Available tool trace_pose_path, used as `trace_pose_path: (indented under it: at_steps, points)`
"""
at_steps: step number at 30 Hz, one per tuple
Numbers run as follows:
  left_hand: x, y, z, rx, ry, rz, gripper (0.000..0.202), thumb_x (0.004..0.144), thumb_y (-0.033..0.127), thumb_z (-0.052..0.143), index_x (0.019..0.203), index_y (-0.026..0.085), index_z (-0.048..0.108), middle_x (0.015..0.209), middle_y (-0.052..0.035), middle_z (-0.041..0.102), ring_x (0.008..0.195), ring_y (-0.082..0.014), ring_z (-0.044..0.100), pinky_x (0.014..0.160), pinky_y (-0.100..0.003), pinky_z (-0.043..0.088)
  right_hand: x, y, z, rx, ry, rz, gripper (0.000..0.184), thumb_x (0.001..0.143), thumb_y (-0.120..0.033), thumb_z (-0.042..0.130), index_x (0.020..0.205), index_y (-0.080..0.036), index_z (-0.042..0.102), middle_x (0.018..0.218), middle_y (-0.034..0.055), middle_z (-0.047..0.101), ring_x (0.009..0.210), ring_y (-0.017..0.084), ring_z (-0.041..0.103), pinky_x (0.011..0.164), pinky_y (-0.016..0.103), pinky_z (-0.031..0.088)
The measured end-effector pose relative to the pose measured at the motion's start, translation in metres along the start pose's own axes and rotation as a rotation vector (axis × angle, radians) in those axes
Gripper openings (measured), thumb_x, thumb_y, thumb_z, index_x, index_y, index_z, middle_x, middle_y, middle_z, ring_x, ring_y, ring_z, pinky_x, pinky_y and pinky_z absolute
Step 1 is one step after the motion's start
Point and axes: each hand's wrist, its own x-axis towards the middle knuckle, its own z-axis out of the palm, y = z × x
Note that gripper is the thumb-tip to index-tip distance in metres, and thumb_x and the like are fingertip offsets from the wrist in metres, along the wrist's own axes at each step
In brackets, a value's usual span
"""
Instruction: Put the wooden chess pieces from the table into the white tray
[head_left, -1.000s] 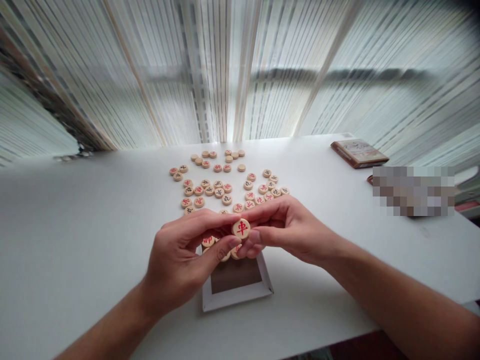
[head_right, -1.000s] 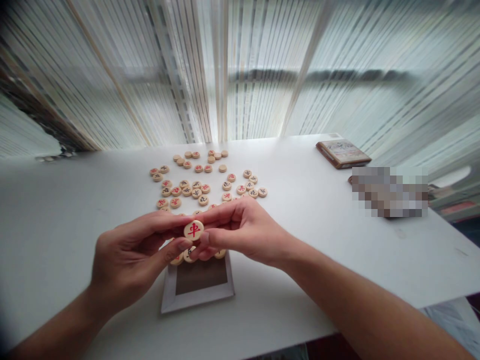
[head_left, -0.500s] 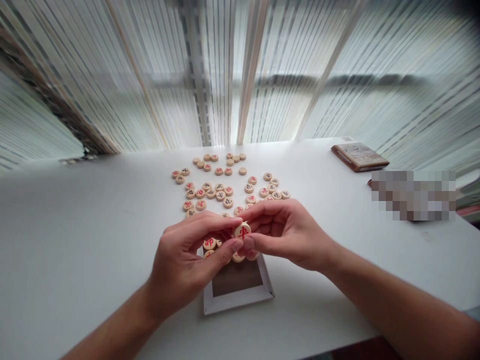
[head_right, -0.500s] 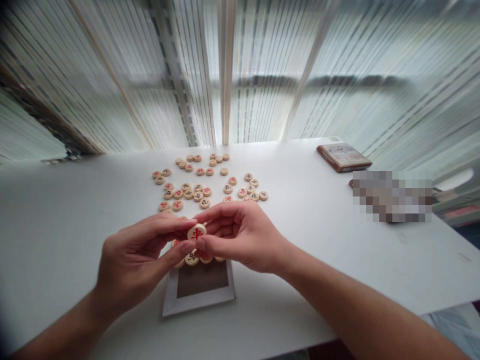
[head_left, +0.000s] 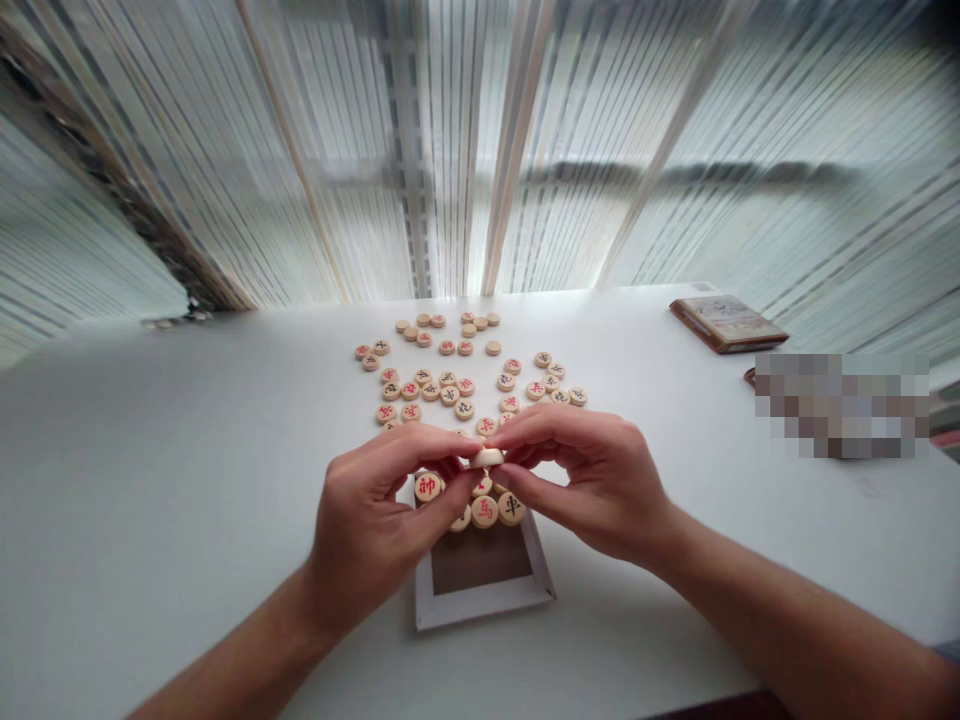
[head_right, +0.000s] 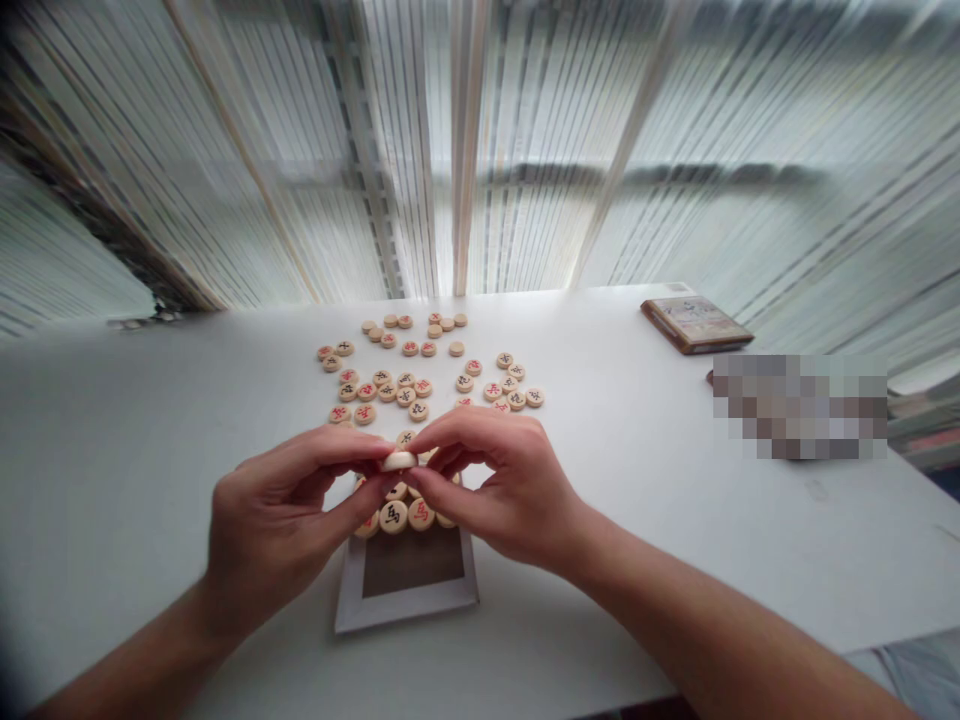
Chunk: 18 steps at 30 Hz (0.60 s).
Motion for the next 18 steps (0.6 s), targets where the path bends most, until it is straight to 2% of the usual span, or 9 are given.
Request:
trace_pose_path:
  at_steps: [3, 7, 11, 14, 18]
  points:
    - [-0.001, 0.0, 0.0, -0.022, 0.019, -0.017, 0.029, 0.09, 0.005, 0.084, 0.113, 0.023, 0.084, 0.1, -0.0031, 0.082, 0.089, -0.0149, 0.077, 0.083, -0.023, 0.065, -0.001, 0.001, 0.001, -0.005, 0.011, -0.038, 0.022, 0.086, -0.005, 0.087, 0.105, -0.016, 0.085, 0.091, 0.0077, 0.083, 0.079, 0.017, 0.079, 0.071, 0.023, 0.068]
    - [0.0, 0.001, 0.001, -0.057, 0.044, -0.053, 0.031, 0.088, 0.007, 0.088, 0.114, 0.025, 0.085, 0.1, -0.0004, 0.084, 0.084, -0.0125, 0.078, 0.082, -0.02, 0.064, -0.001, 0.001, 0.003, 0.242, 0.016, 0.158, 0.03, 0.086, -0.006, 0.089, 0.111, -0.021, 0.086, 0.09, 0.0043, 0.084, 0.074, 0.013, 0.079, 0.069, 0.02, 0.067]
    - [0.004, 0.005, 0.001, -0.08, 0.069, -0.042, 0.031, 0.086, 0.006, 0.09, 0.109, 0.026, 0.088, 0.097, 0.0015, 0.087, 0.084, -0.0104, 0.079, 0.082, -0.016, 0.063, 0.0, 0.004, 0.002, 0.469, -0.053, 0.337, 0.032, 0.09, -0.014, 0.09, 0.12, -0.026, 0.086, 0.083, 0.0025, 0.084, 0.068, 0.011, 0.078, 0.066, 0.019, 0.065]
    - [0.007, 0.009, 0.002, -0.121, 0.083, -0.063, 0.027, 0.087, 0.004, 0.088, 0.103, 0.025, 0.09, 0.094, 0.0021, 0.088, 0.082, -0.0099, 0.081, 0.079, -0.013, 0.063, 0.001, 0.005, 0.001, 0.527, -0.059, 0.431, 0.029, 0.091, -0.02, 0.091, 0.12, -0.025, 0.087, 0.081, 0.0035, 0.084, 0.067, 0.011, 0.078, 0.064, 0.018, 0.064]
    - [0.007, 0.013, 0.003, -0.178, 0.097, -0.178, 0.022, 0.086, 0.005, 0.088, 0.098, 0.024, 0.09, 0.092, 0.0033, 0.088, 0.081, -0.0104, 0.082, 0.078, -0.012, 0.065, 0.001, 0.004, 0.001, 0.556, -0.039, 0.506, 0.03, 0.089, -0.024, 0.094, 0.118, -0.025, 0.088, 0.079, 0.0031, 0.083, 0.065, 0.01, 0.077, 0.062, 0.017, 0.063]
